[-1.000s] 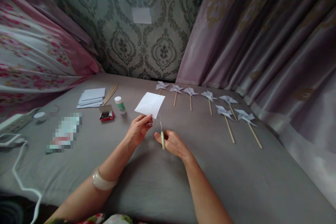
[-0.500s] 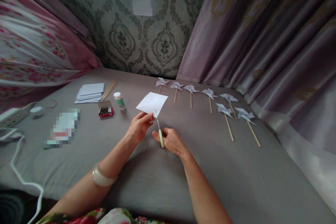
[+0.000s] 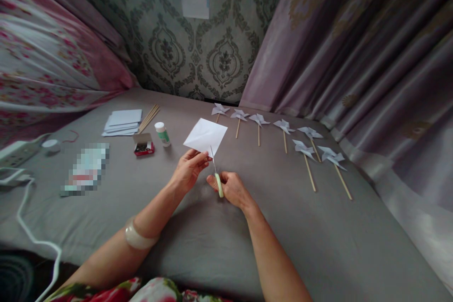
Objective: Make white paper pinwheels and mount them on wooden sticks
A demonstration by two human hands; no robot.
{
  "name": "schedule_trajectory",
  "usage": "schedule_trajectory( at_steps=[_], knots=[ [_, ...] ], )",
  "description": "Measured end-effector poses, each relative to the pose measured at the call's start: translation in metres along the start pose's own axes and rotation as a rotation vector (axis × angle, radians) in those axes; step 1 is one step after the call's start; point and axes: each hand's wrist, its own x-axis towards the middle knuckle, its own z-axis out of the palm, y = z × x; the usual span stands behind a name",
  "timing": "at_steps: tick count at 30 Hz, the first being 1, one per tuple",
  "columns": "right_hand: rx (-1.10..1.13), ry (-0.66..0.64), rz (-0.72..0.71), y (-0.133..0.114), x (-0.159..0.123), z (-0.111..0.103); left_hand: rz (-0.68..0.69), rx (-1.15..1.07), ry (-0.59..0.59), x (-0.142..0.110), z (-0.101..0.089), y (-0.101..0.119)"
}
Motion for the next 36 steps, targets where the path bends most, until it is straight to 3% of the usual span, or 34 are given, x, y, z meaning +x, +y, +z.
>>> schedule_trajectory(
  at_steps=[36],
  knots=[
    [0.058, 0.144, 0.034, -0.0013, 0.0025, 0.0065, 0.037, -0.007, 0.001, 0.0019, -0.0006, 0.0008]
  ],
)
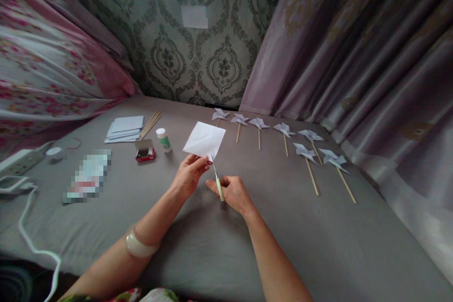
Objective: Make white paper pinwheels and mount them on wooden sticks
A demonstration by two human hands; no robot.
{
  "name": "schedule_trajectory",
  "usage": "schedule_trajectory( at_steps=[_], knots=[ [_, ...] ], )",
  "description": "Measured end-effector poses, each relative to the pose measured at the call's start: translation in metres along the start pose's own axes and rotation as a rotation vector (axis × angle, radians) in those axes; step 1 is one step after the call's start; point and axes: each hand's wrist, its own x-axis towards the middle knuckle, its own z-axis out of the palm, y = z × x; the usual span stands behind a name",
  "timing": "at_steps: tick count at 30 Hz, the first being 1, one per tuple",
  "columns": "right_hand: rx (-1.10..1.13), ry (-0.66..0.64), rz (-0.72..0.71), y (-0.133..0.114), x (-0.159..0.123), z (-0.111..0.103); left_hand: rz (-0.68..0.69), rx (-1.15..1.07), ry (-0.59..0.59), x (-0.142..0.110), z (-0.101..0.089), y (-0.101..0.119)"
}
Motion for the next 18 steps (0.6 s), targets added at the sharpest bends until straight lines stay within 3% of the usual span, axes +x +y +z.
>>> schedule_trajectory(
  at_steps=[18],
  knots=[
    [-0.043, 0.070, -0.050, 0.0076, 0.0025, 0.0042, -0.003, 0.010, 0.006, -0.0005, 0.0006, 0.0012]
  ],
)
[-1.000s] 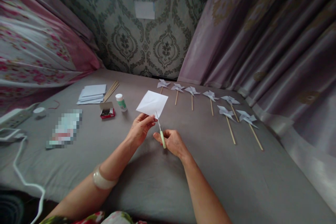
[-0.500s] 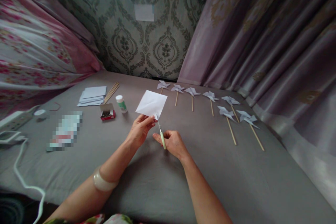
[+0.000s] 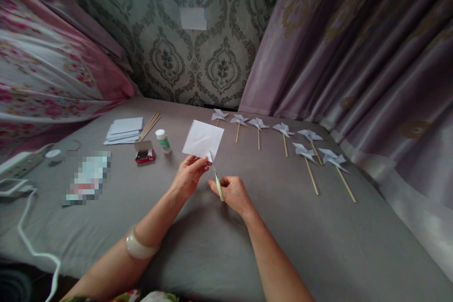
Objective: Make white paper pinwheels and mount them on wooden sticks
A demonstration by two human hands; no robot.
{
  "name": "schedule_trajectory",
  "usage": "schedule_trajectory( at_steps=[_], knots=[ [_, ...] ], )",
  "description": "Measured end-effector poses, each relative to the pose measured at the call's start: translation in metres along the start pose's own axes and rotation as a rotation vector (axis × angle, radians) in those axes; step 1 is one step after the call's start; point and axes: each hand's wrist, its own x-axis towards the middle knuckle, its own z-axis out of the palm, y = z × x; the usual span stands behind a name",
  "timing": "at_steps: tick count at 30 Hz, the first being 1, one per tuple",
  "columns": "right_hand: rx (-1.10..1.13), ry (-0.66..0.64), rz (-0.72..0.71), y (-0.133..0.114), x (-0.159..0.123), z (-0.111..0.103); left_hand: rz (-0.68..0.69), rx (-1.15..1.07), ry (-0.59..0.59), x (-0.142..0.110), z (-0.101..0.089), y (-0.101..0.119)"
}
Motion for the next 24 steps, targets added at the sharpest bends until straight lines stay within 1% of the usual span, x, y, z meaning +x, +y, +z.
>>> schedule_trajectory(
  at_steps=[8, 16, 24],
  knots=[
    [-0.005, 0.010, -0.002, -0.0002, 0.0004, 0.0000, 0.006, 0.007, 0.001, 0.0000, 0.0004, 0.0002],
    [0.013, 0.032, 0.008, -0.0035, -0.0007, -0.0003, -0.013, 0.001, -0.026, -0.0003, -0.0005, -0.0046],
    [0.006, 0.048, 0.006, -0.0006, 0.0006, -0.0004, -0.012, 0.001, -0.025, -0.0015, 0.0016, -0.0025]
  ],
)
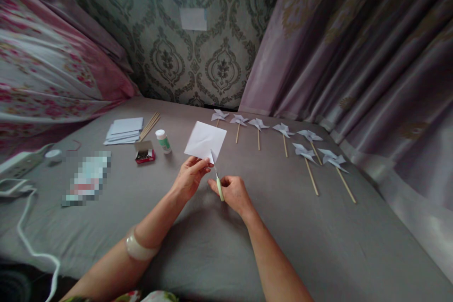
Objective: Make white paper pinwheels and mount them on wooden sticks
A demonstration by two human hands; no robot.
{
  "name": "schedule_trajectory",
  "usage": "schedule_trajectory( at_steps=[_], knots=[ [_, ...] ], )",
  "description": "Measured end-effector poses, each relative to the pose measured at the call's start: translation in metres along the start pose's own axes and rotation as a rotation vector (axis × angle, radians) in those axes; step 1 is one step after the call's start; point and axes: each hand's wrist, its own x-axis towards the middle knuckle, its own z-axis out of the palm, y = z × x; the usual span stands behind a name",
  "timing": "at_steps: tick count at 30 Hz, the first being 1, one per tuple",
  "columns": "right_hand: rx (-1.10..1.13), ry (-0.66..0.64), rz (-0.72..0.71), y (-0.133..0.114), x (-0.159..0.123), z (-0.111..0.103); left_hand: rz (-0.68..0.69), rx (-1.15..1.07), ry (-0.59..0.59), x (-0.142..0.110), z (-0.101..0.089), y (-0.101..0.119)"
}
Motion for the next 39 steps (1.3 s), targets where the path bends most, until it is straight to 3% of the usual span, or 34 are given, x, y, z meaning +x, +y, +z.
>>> schedule_trajectory(
  at_steps=[39],
  knots=[
    [-0.024, 0.018, -0.045, 0.0070, 0.0019, 0.0016, -0.004, -0.013, -0.014, -0.0002, -0.0006, -0.0008]
  ],
)
